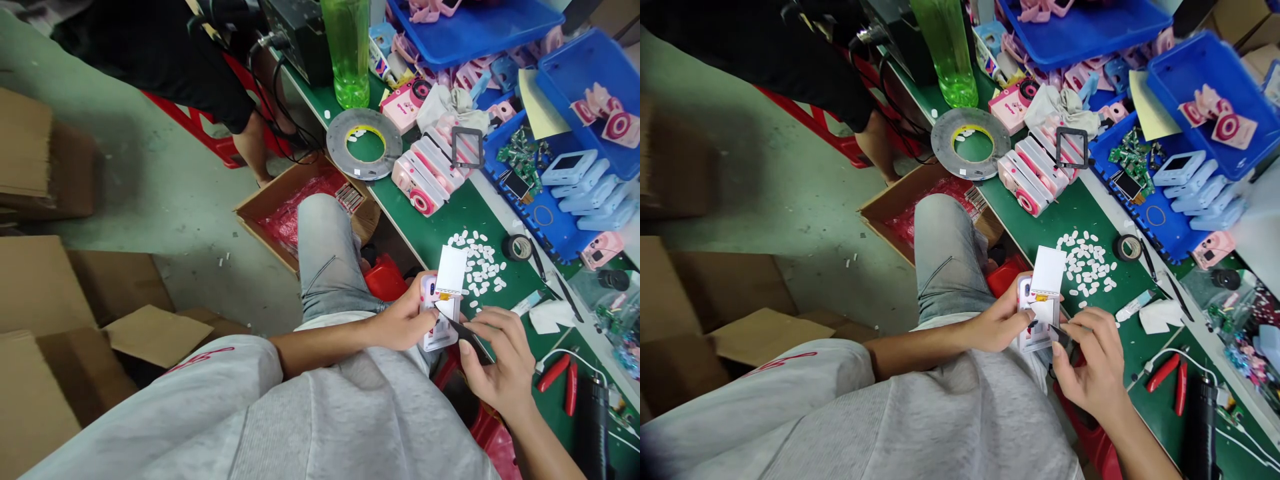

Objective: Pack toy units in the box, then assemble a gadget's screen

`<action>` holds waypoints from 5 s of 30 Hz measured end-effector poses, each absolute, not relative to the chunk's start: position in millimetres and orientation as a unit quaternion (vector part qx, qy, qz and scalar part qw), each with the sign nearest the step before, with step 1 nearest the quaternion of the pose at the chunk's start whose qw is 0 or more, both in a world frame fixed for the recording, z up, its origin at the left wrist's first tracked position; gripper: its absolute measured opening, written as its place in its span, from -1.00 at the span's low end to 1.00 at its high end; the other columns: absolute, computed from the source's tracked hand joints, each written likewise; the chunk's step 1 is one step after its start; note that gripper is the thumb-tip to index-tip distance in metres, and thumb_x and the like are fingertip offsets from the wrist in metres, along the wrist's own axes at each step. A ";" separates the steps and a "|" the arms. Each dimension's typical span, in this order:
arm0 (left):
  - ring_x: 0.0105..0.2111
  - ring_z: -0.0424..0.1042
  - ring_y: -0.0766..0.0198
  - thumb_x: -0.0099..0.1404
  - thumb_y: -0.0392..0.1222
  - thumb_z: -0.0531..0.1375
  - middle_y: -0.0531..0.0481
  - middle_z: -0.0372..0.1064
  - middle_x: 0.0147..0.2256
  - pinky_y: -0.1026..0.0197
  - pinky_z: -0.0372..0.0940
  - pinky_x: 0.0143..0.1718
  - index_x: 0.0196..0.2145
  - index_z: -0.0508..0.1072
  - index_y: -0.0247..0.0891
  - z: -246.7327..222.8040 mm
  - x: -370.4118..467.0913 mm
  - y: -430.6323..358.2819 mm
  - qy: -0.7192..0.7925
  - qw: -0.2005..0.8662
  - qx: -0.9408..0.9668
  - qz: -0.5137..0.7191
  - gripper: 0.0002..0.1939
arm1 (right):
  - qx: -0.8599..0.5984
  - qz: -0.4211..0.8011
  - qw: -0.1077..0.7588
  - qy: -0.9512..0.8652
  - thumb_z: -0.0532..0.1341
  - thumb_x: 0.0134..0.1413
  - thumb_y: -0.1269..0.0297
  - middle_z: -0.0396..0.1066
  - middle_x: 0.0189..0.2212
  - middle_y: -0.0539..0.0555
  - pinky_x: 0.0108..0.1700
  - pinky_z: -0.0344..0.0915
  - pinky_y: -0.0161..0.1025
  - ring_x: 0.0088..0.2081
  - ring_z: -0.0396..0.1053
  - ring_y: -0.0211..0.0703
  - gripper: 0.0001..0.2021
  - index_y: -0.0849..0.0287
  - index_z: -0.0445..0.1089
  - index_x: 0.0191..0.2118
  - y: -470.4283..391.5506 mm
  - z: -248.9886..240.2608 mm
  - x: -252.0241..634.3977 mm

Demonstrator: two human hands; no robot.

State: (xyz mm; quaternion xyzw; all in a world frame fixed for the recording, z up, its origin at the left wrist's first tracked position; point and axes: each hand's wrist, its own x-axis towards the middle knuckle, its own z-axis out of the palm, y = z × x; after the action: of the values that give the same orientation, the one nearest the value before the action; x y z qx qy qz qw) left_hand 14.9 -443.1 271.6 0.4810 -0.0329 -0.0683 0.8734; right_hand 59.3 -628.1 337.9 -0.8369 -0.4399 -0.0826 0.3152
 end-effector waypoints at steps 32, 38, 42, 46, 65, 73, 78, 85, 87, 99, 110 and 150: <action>0.08 0.43 0.16 0.33 -0.32 0.07 -0.13 0.36 0.08 0.06 0.32 0.16 0.15 0.05 -0.18 293.5 8.7 -437.8 0.006 0.843 0.538 0.010 -0.52 | -0.823 -0.147 0.348 -0.425 0.26 0.18 0.60 0.35 -0.29 0.05 -0.24 0.54 -0.10 -0.20 0.50 -0.09 -0.82 0.18 0.36 -0.23 -586.3 334.9 55.1; 0.03 0.41 0.15 0.31 -0.27 0.12 -0.13 0.34 0.07 0.09 0.32 0.09 0.14 0.12 -0.19 298.9 6.4 -434.3 0.044 0.846 0.531 -0.013 -0.53 | -0.829 -0.137 0.360 -0.406 0.25 0.20 0.58 0.33 -0.30 0.03 -0.28 0.54 -0.08 -0.23 0.50 -0.10 -0.82 0.13 0.35 -0.24 -585.3 339.1 55.8; 0.00 0.40 0.15 0.29 -0.25 0.14 -0.13 0.33 0.06 0.08 0.31 0.08 0.13 0.14 -0.19 300.0 6.1 -433.8 0.054 0.843 0.535 -0.021 -0.53 | -0.830 -0.130 0.366 -0.401 0.25 0.18 0.60 0.33 -0.31 0.02 -0.26 0.53 -0.09 -0.22 0.50 -0.11 -0.81 0.15 0.34 -0.25 -585.6 340.0 55.9; 0.02 0.41 0.13 0.30 -0.26 0.12 -0.15 0.34 0.07 0.04 0.30 0.10 0.13 0.12 -0.19 299.1 7.1 -434.7 0.053 0.849 0.525 -0.029 -0.54 | -0.829 -0.131 0.375 -0.393 0.26 0.16 0.61 0.33 -0.31 0.02 -0.26 0.52 -0.10 -0.23 0.49 -0.12 -0.81 0.16 0.34 -0.27 -585.5 339.8 55.7; -0.13 0.49 0.20 0.09 -0.27 0.32 0.04 0.49 -0.13 0.14 0.31 -0.06 -0.02 0.29 -0.15 287.2 13.8 -436.7 0.123 0.929 0.339 -0.086 -0.50 | -0.834 -0.109 0.384 -0.382 0.28 0.14 0.60 0.34 -0.31 0.01 -0.08 0.58 0.12 -0.17 0.47 -0.06 -0.79 0.11 0.36 -0.25 -586.5 332.4 54.4; -0.18 0.50 0.24 0.15 -0.34 0.24 -0.04 0.49 -0.10 0.19 0.34 -0.14 0.02 0.23 -0.20 294.4 17.3 -434.3 0.094 0.892 0.438 -0.063 -0.52 | -0.839 -0.125 0.367 -0.382 0.29 0.13 0.61 0.34 -0.30 0.03 -0.10 0.57 0.07 -0.15 0.47 -0.06 -0.79 0.14 0.36 -0.25 -588.3 328.6 54.8; -0.15 0.54 0.21 0.16 -0.37 0.19 -0.08 0.52 -0.07 0.18 0.38 -0.14 0.04 0.18 -0.19 294.2 18.3 -436.9 0.061 0.887 0.456 -0.034 -0.50 | -0.842 -0.138 0.373 -0.365 0.29 0.13 0.60 0.34 -0.32 0.01 -0.17 0.56 0.03 -0.19 0.49 -0.06 -0.79 0.12 0.35 -0.29 -586.3 328.5 54.8; -0.14 0.53 0.20 0.15 -0.38 0.21 -0.06 0.52 -0.10 0.15 0.38 -0.06 0.02 0.21 -0.19 292.8 17.5 -439.0 0.090 0.887 0.452 -0.034 -0.52 | -0.841 -0.138 0.375 -0.365 0.29 0.13 0.60 0.35 -0.32 0.01 -0.17 0.56 0.02 -0.19 0.48 -0.07 -0.79 0.13 0.35 -0.29 -588.7 328.2 53.3; -0.15 0.51 0.19 0.15 -0.35 0.22 -0.06 0.49 -0.10 0.13 0.38 -0.08 0.01 0.23 -0.20 292.9 16.6 -439.4 0.118 0.884 0.449 -0.045 -0.54 | -0.839 -0.136 0.384 -0.360 0.29 0.13 0.61 0.34 -0.31 0.02 -0.13 0.57 0.05 -0.17 0.48 -0.06 -0.79 0.14 0.35 -0.29 -591.1 326.9 52.8; -0.12 0.49 0.19 0.12 -0.28 0.26 -0.02 0.48 -0.08 0.13 0.33 -0.07 0.04 0.22 -0.16 287.6 18.9 -443.3 0.143 0.915 0.374 -0.042 -0.47 | -0.846 -0.121 0.438 -0.278 0.28 0.17 0.57 0.39 -0.33 0.00 -0.13 0.50 -0.07 -0.22 0.46 -0.14 -0.82 0.13 0.36 -0.31 -586.3 324.1 53.6; -0.09 0.52 0.07 0.00 -0.23 0.30 0.02 0.49 -0.14 0.06 0.32 -0.05 0.04 0.24 -0.13 294.3 22.3 -444.3 0.197 0.944 0.257 -0.060 -0.37 | -0.839 -0.101 0.484 -0.226 0.27 0.22 0.50 0.41 -0.29 -0.01 -0.09 0.43 -0.11 -0.20 0.44 -0.18 -0.86 0.11 0.38 -0.30 -581.1 316.3 48.2; -0.22 0.44 0.34 -0.09 -0.44 0.31 0.10 0.41 -0.17 0.25 0.34 -0.16 0.00 0.13 -0.13 300.9 28.3 -435.9 0.168 0.917 0.358 0.042 -0.28 | -0.850 -0.207 0.411 -0.256 0.29 0.21 0.48 0.39 -0.35 -0.05 -0.13 0.40 -0.13 -0.25 0.44 -0.20 -0.87 0.12 0.36 -0.28 -559.1 323.8 52.8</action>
State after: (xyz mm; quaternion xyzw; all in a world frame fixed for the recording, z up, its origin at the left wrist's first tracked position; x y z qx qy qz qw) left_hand 28.3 -435.9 300.9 0.3582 0.1682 0.0418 0.9174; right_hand 52.8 -559.1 323.8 -0.8500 -0.2556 -0.2074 0.4113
